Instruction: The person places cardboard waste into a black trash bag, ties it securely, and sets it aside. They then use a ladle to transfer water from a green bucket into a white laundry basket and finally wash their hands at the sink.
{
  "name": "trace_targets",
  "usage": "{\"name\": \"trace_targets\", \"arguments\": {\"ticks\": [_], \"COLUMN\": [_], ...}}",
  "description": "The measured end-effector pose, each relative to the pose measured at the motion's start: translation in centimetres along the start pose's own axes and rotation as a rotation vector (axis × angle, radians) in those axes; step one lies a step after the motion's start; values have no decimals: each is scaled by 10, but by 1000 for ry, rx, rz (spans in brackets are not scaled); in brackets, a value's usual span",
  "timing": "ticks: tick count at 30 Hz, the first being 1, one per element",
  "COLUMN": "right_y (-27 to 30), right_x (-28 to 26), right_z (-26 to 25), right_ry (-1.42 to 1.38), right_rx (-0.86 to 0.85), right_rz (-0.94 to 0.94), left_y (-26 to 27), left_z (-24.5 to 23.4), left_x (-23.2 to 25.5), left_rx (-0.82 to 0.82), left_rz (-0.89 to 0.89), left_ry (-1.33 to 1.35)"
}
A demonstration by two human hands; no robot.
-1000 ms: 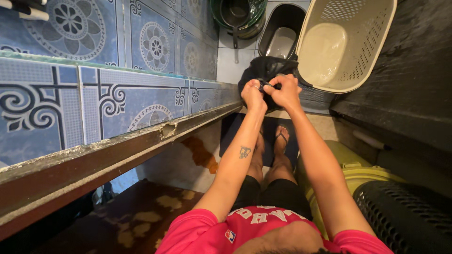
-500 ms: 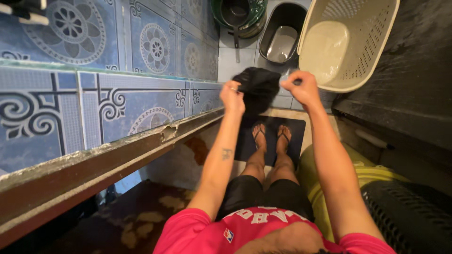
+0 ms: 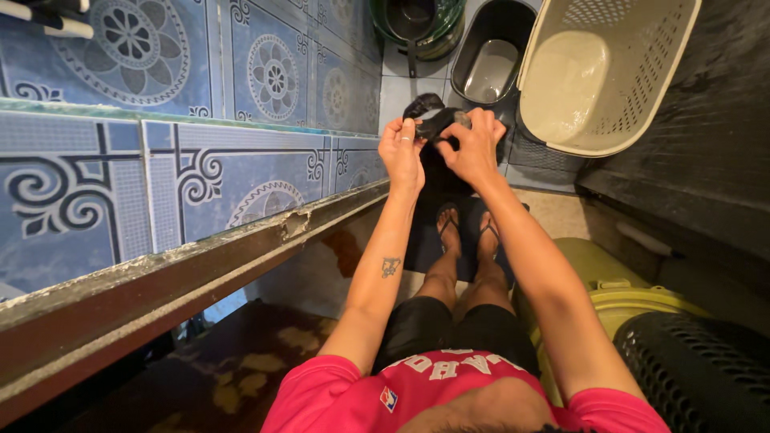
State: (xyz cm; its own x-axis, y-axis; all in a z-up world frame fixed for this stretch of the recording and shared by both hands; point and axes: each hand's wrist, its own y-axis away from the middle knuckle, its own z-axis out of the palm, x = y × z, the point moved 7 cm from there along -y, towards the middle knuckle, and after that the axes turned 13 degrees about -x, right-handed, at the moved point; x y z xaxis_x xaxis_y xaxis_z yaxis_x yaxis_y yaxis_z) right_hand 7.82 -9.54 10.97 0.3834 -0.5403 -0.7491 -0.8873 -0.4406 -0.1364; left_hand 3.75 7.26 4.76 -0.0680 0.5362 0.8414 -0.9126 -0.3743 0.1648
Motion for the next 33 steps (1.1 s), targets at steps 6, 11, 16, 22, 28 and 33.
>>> {"name": "trace_targets", "arguments": {"ticks": [6, 11, 16, 22, 28, 33], "right_y": [1, 4, 10, 20, 34, 54], "right_x": [2, 17, 53, 78, 103, 114], "right_z": [-24, -40, -58, -42, -15, 8], "right_ry": [13, 66, 30, 3, 86, 2], "right_rx": [31, 46, 49, -6, -141, -246], "right_rz": [-42, -29, 98, 237, 310, 410], "left_y": [-9, -36, -51, -28, -19, -24], "left_z": [20, 6, -28, 3, 10, -8], "left_x": [19, -26, -41, -30, -38, -75], "left_rx": [-320, -580, -473, -431, -293, -148], "left_rz": [-76, -159, -138, -345, -266, -346], "left_ry": [51, -395, -385, 264, 596, 828]}}
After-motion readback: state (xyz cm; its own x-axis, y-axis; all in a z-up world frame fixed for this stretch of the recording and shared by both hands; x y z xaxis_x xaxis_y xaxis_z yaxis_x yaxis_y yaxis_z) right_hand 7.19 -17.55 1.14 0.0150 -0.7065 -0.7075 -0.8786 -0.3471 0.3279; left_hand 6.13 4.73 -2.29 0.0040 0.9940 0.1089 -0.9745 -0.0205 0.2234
